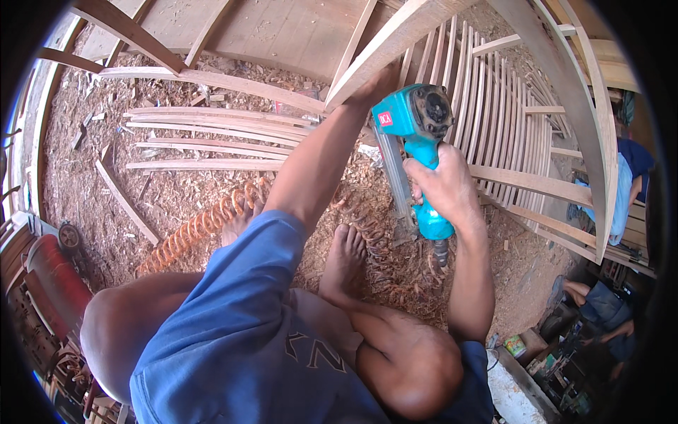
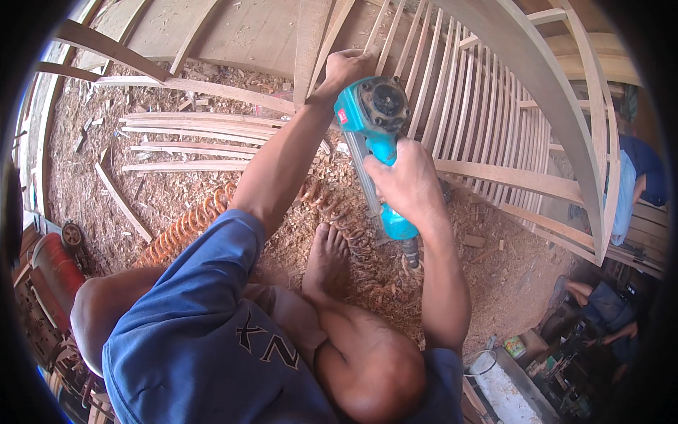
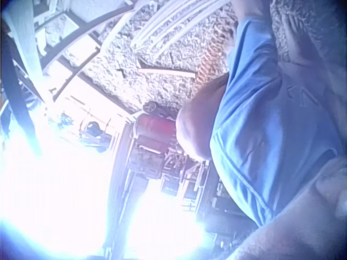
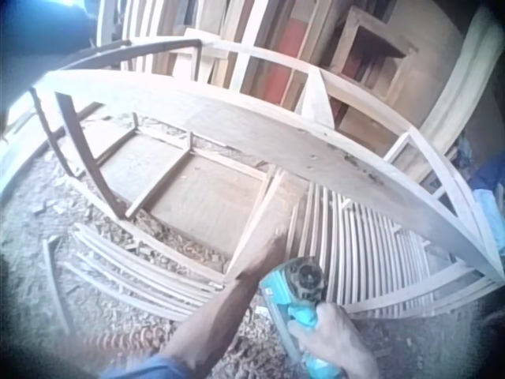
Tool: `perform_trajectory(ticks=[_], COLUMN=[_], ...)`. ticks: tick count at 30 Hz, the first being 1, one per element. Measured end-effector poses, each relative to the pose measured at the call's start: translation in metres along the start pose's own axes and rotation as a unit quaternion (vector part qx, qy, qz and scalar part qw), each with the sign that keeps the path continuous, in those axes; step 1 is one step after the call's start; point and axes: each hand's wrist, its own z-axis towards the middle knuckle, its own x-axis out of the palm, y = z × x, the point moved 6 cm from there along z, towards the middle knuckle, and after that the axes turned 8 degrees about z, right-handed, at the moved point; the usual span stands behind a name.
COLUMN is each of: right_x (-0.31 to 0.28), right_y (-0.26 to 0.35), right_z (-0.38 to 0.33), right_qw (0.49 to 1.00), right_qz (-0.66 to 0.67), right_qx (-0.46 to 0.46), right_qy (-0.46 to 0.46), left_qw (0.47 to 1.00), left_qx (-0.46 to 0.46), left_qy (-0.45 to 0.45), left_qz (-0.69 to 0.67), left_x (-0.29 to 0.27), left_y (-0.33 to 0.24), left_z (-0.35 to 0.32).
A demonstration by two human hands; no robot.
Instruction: The person assembles a curved wooden structure by placing thin wooden slats into a frame and securing them with a nail gun. The person repeatedly picks up slats, positions them, and fastens them to the frame.
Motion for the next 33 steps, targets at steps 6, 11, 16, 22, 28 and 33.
perform_trajectory(ticks=[6,11,16,22,28,33], right_x=[-0.001,-0.001,-0.007,-0.029,-0.026,0.020], right_y=[0.007,0.017,0.025,0.008,-0.069,-0.147], right_z=[0.002,0.003,0.005,-0.030,-0.110,-0.159], right_qw=[1.000,0.999,0.998,0.999,0.991,0.978], right_qz=[-0.016,-0.031,-0.062,-0.024,-0.016,-0.037], right_qx=[-0.002,0.008,0.008,0.027,0.052,0.080], right_qy=[0.016,0.030,0.025,0.002,-0.120,-0.190], left_qw=[0.996,0.997,0.997,0.998,0.997,0.971], left_qx=[-0.066,-0.066,-0.042,-0.060,0.065,-0.032], left_qy=[0.030,0.022,0.057,0.024,0.030,0.040], left_qz=[0.054,0.043,-0.011,-0.019,0.020,0.232], left_x=[-0.004,-0.002,0.000,0.006,-0.002,-0.009], left_y=[-0.010,-0.005,-0.001,0.015,-0.008,-0.014], left_z=[-0.001,0.001,0.005,0.009,-0.007,-0.008])
